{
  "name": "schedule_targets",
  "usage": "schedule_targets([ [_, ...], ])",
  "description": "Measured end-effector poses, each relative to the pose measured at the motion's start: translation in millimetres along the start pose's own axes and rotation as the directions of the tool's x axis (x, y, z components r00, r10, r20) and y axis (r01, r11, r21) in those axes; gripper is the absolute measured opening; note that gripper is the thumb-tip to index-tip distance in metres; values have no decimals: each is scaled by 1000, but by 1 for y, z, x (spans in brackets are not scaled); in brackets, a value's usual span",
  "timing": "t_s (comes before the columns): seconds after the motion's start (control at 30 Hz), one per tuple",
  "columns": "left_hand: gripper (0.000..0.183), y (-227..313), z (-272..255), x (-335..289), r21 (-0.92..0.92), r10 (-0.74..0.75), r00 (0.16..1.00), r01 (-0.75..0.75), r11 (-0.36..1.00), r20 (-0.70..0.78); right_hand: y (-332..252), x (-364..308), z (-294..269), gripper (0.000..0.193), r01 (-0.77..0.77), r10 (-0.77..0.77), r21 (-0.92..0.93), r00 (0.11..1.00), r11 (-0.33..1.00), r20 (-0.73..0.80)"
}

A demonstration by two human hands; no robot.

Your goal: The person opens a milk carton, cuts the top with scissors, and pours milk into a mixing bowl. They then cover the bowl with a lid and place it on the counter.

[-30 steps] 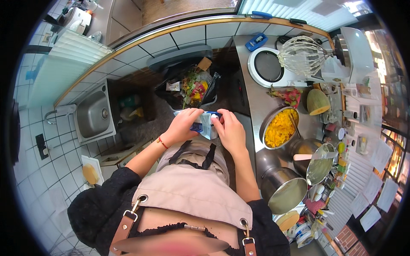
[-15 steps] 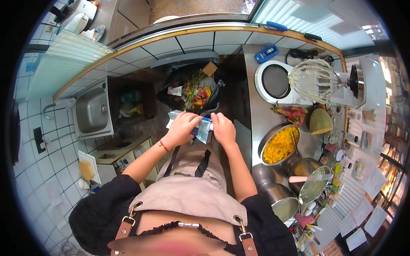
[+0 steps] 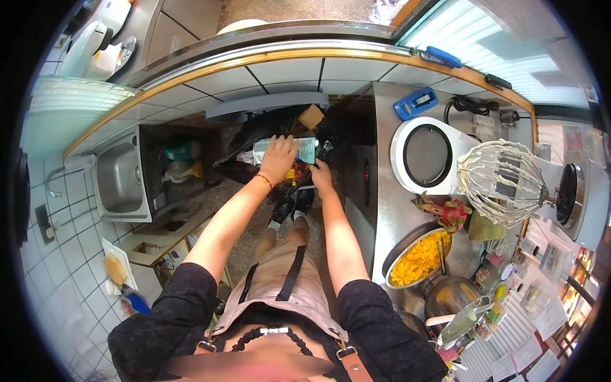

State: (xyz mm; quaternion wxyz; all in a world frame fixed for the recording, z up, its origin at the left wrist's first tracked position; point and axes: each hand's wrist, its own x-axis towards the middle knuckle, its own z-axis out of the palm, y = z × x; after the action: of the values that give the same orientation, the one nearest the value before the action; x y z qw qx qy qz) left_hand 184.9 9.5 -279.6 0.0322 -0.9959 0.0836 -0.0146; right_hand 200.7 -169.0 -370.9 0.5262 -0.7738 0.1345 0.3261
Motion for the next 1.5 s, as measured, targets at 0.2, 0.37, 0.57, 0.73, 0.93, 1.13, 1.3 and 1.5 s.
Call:
schedule_targets([
  [0.2, 53, -13, 5, -4, 79, 55, 910, -96, 992, 411, 4, -76, -23, 37, -84, 71, 199, 995, 976, 70],
  [0.37, 53, -3, 11, 0, 59, 64, 884, -103, 993, 464, -10, -104, -28, 44, -219, 181, 209, 965, 953, 190],
  [0.57, 32, -10, -5, -6, -86, 76, 961, -55, 995, 265, -22, -99, -31, 50, -103, 80, 79, 964, 992, 252],
  [0.73, 35, -16, -26, -20, -88, 143, 962, -126, 988, 234, -13, -121, -36, 47, 61, -75, 72, 975, 996, 209],
  [0.93, 52, -21, -43, -54, -103, 156, 977, -141, 985, 149, 71, -207, -26, 38, 36, -32, -12, 972, 999, 231],
  [1.13, 47, 3, -38, -141, -321, 225, 967, -176, 930, 121, 151, -378, -29, 51, -238, 285, -311, 951, 920, 116],
  [1.3, 34, 30, 6, -247, -343, 354, 440, -108, 933, 825, 238, -461, -35, 51, -600, 564, -152, 795, 785, -223],
  [1.5, 29, 112, 38, -293, -752, 590, 532, 147, 642, 608, 236, -500, -88, 49, -690, 422, -459, 714, 560, -558],
])
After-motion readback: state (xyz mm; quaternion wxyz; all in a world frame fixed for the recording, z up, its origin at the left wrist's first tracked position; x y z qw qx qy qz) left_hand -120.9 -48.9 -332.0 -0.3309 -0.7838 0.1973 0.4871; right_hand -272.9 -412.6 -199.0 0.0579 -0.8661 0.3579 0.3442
